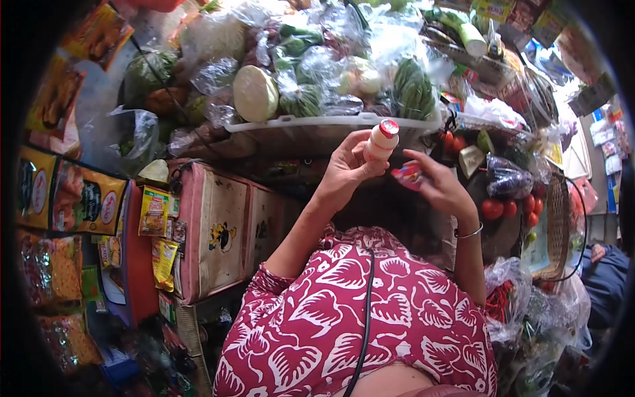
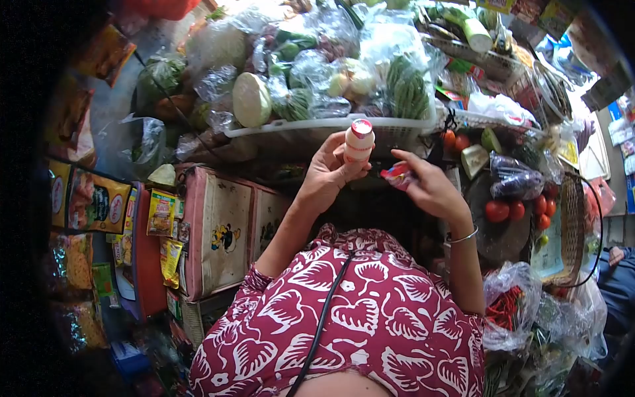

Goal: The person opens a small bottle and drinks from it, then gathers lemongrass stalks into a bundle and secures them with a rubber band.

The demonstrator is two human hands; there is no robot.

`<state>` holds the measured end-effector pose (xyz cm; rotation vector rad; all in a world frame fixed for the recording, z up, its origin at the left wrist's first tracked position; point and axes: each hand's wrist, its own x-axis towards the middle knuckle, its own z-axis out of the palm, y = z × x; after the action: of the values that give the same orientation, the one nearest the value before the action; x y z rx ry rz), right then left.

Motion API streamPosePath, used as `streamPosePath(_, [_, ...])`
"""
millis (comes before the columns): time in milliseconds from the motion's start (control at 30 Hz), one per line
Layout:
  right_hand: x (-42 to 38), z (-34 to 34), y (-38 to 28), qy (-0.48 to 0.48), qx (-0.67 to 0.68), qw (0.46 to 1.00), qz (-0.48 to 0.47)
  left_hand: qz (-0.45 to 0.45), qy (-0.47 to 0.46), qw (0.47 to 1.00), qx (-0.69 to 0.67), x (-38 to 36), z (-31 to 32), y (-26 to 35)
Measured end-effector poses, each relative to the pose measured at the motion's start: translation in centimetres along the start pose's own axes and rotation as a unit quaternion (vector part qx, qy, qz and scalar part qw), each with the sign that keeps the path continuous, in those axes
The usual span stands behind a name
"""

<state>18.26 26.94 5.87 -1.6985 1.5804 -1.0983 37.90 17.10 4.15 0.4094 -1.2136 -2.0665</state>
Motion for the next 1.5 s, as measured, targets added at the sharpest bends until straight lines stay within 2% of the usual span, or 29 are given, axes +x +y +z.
streamPosePath(100, [-1.1,-0.3,-0.2,0.019,-0.118,0.991,-0.064,0.019,-0.019,0.999,0.033,0.6,0.5,-1.0])
streamPosePath(133, [-1.1,-1.1,-1.1,0.022,0.023,0.999,0.008,0.006,-0.017,0.999,0.036,0.8,0.8,-1.1])
streamPosePath(167, [-1.1,-1.9,-1.7,0.030,0.163,0.983,0.078,-0.003,-0.024,0.999,0.029,1.1,1.1,-1.4])
streamPosePath(233, [-0.9,-3.2,-2.8,0.058,0.261,0.958,0.103,0.012,-0.049,0.998,0.045,1.5,1.7,-1.8])
streamPosePath(333, [-0.5,-3.6,-4.5,0.086,0.252,0.956,0.126,-0.007,-0.075,0.996,0.048,1.8,2.0,-2.5])
streamPosePath(400, [-0.5,-3.6,-4.5,0.079,0.176,0.977,0.094,-0.005,-0.087,0.995,0.049,2.1,2.3,-3.0])
streamPosePath(500, [-0.8,-3.4,-4.5,0.076,0.163,0.975,0.132,-0.021,-0.087,0.995,0.049,2.3,2.4,-3.4])
streamPosePath(533, [-0.8,-3.2,-4.4,0.080,0.160,0.975,0.136,-0.002,-0.090,0.994,0.065,2.4,2.3,-3.8])
streamPosePath(633, [-0.6,-2.3,-4.4,0.093,0.109,0.987,0.078,0.003,-0.099,0.990,0.103,2.3,2.2,-4.1])
streamPosePath(800, [-0.3,-1.8,-5.4,0.114,0.046,0.986,0.113,-0.023,-0.122,0.981,0.148,1.9,2.2,-3.9])
streamPosePath(867, [-0.4,-2.4,-5.8,0.072,-0.003,0.996,0.059,-0.030,-0.152,0.984,0.086,1.9,2.3,-3.2])
streamPosePath(900, [-0.5,-2.5,-5.9,0.084,-0.010,0.995,0.060,-0.028,-0.166,0.982,0.085,2.0,2.0,-3.0])
streamPosePath(967, [-0.7,-2.6,-5.9,0.028,-0.001,0.999,-0.017,-0.060,-0.242,0.962,0.114,2.2,1.1,-2.8])
streamPosePath(1033, [-1.0,-2.5,-6.1,0.028,0.006,0.999,-0.035,-0.088,-0.242,0.964,0.069,1.8,1.2,-3.0])
streamPosePath(1100, [-1.9,-1.8,-6.3,0.094,0.091,0.988,0.082,-0.078,-0.191,0.976,0.072,1.3,1.7,-3.4])
streamPosePath(1167, [-2.9,-1.2,-5.5,0.140,0.084,0.981,0.103,-0.056,-0.139,0.982,0.116,0.8,2.2,-4.0])
streamPosePath(1300, [-3.9,0.9,-5.5,0.218,0.137,0.959,0.118,0.004,-0.110,0.988,0.108,0.3,2.9,-5.6])
streamPosePath(1367, [-4.2,1.2,-6.1,0.242,0.093,0.958,0.123,-0.001,-0.090,0.989,0.114,0.1,3.1,-6.3])
streamPosePath(1500, [-4.8,2.0,-5.0,0.277,0.150,0.936,0.159,0.006,-0.083,0.990,0.115,0.0,2.9,-7.4])
